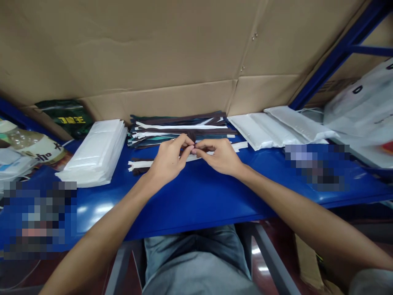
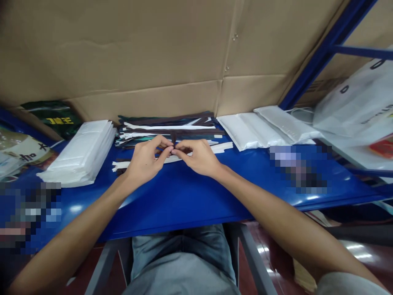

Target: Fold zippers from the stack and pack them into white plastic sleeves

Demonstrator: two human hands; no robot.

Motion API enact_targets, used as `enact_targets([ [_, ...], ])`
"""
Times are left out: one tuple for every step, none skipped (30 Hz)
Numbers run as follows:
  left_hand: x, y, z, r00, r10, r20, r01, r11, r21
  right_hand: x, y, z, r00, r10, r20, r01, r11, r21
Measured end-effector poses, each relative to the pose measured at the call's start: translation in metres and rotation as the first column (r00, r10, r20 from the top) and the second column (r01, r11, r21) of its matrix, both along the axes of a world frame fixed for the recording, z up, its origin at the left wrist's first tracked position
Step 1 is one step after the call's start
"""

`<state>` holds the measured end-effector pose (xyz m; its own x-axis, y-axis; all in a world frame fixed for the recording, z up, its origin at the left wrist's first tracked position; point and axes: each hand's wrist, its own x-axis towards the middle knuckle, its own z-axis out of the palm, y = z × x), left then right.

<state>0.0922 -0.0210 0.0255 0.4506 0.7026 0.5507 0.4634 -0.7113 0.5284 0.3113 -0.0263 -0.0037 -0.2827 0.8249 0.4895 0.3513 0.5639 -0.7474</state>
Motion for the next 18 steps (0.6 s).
enact_targets([
  [0.000, 0.000, 0.000, 1.000, 0.006, -0.003, -0.006, 1.000, 0.004, 0.001, 0.000, 0.001, 1.000, -0.007, 0.005, 0.007, 1.000, 0.006],
  [-0.001, 0.001, -0.001, 1.000, 0.015, -0.009, -0.015, 1.000, 0.011, 0.001, 0.000, 0.001, 1.000, -0.019, 0.020, 0.019, 1.000, 0.015],
  [-0.002, 0.002, -0.001, 0.999, 0.025, -0.021, -0.024, 1.000, 0.020, 0.002, -0.001, 0.002, 0.998, -0.036, 0.042, 0.034, 0.999, 0.033],
  [-0.002, 0.002, -0.001, 0.999, 0.032, -0.038, -0.031, 0.999, 0.029, 0.002, -0.001, 0.003, 0.996, -0.054, 0.070, 0.049, 0.997, 0.063],
  [-0.003, 0.002, 0.000, 0.998, 0.038, -0.057, -0.036, 0.999, 0.036, 0.002, 0.000, 0.004, 0.992, -0.068, 0.105, 0.057, 0.993, 0.103],
  [-0.004, 0.003, 0.001, 0.996, 0.040, -0.076, -0.037, 0.999, 0.040, 0.002, 0.001, 0.004, 0.986, -0.076, 0.146, 0.054, 0.987, 0.149],
  [-0.004, 0.003, 0.002, 0.995, 0.043, -0.092, -0.039, 0.998, 0.042, 0.003, 0.002, 0.005, 0.978, -0.082, 0.192, 0.043, 0.979, 0.198],
  [-0.006, 0.004, 0.003, 0.993, 0.049, -0.108, -0.044, 0.998, 0.047, 0.004, 0.004, 0.005, 0.968, -0.089, 0.236, 0.030, 0.970, 0.242],
  [-0.008, 0.005, 0.005, 0.991, 0.061, -0.122, -0.055, 0.997, 0.054, 0.006, 0.007, 0.004, 0.956, -0.101, 0.274, 0.021, 0.960, 0.278],
  [-0.011, 0.006, 0.007, 0.988, 0.083, -0.133, -0.075, 0.995, 0.063, 0.010, 0.011, 0.004, 0.945, -0.122, 0.303, 0.025, 0.952, 0.306],
  [-0.015, 0.009, 0.009, 0.984, 0.115, -0.140, -0.106, 0.992, 0.069, 0.015, 0.016, 0.003, 0.935, -0.151, 0.321, 0.041, 0.944, 0.326],
  [-0.021, 0.013, 0.012, 0.977, 0.156, -0.146, -0.146, 0.987, 0.074, 0.022, 0.021, 0.002, 0.926, -0.186, 0.329, 0.067, 0.938, 0.340],
  [-0.029, 0.018, 0.014, 0.967, 0.204, -0.152, -0.195, 0.978, 0.077, 0.032, 0.027, 0.000, 0.917, -0.220, 0.334, 0.097, 0.933, 0.347],
  [-0.039, 0.024, 0.016, 0.953, 0.257, -0.162, -0.247, 0.966, 0.082, 0.043, 0.034, -0.002, 0.906, -0.254, 0.338, 0.131, 0.929, 0.347],
  [-0.051, 0.031, 0.017, 0.933, 0.314, -0.176, -0.303, 0.949, 0.091, 0.055, 0.040, -0.004, 0.892, -0.293, 0.343, 0.170, 0.922, 0.347],
  [-0.064, 0.038, 0.019, 0.907, 0.375, -0.192, -0.361, 0.926, 0.108, 0.069, 0.047, -0.005, 0.874, -0.336, 0.351, 0.212, 0.913, 0.348],
  [-0.079, 0.045, 0.020, 0.874, 0.439, -0.209, -0.419, 0.898, 0.133, 0.083, 0.053, -0.007, 0.853, -0.385, 0.351, 0.261, 0.899, 0.352],
  [-0.093, 0.052, 0.020, 0.834, 0.507, -0.219, -0.482, 0.862, 0.159, 0.096, 0.059, -0.009, 0.831, -0.434, 0.348, 0.310, 0.880, 0.359],
])
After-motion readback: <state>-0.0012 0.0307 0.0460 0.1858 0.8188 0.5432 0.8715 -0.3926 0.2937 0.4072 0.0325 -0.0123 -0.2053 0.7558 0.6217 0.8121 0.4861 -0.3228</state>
